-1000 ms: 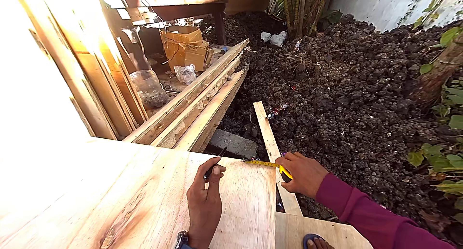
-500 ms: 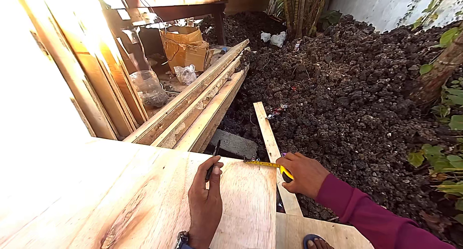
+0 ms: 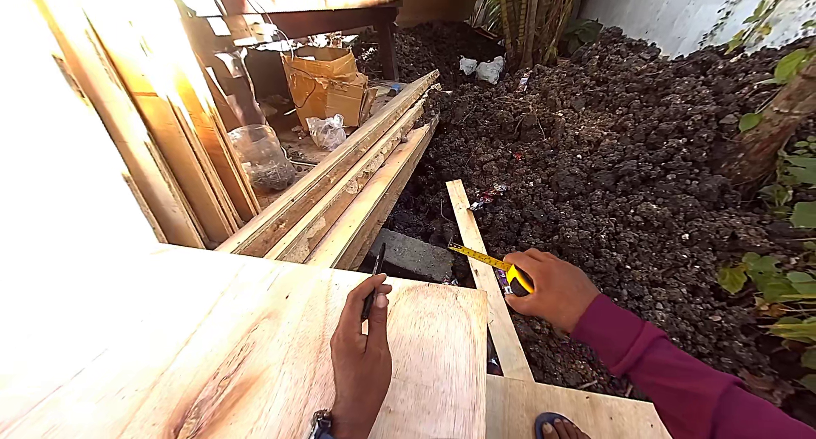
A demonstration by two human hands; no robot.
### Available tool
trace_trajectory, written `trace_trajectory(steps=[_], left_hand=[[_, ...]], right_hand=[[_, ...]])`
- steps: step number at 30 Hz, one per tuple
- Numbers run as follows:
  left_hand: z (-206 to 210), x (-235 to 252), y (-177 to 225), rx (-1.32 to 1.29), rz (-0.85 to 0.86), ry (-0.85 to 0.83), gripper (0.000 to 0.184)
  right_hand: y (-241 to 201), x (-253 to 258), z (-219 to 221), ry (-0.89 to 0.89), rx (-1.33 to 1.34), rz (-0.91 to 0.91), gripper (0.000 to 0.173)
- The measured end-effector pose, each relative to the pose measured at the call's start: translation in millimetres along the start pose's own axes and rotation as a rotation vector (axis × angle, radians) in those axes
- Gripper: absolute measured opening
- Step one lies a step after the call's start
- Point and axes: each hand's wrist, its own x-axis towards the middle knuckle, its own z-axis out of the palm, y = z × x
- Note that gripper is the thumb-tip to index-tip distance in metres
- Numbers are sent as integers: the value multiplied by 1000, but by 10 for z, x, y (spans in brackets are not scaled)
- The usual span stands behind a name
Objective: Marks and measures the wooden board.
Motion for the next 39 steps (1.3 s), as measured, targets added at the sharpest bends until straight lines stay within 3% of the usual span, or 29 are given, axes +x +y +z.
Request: trace_trajectory(steps=[7,21,28,39], left_hand=[[9,7,7,36,-18,-27,32],[18,8,-6,52,-35,-60,30],[44,-26,-32,159,-177,-183,36],[63,-33,-31,196,-204,-207,38]], right_hand=[[50,29,9,-111,-37,48,59],[-1,27,17,-150,-54,43,60],[-11,29,21,-183,-54,77,61],[-178,-3,-2,-195,-55,-10,59]])
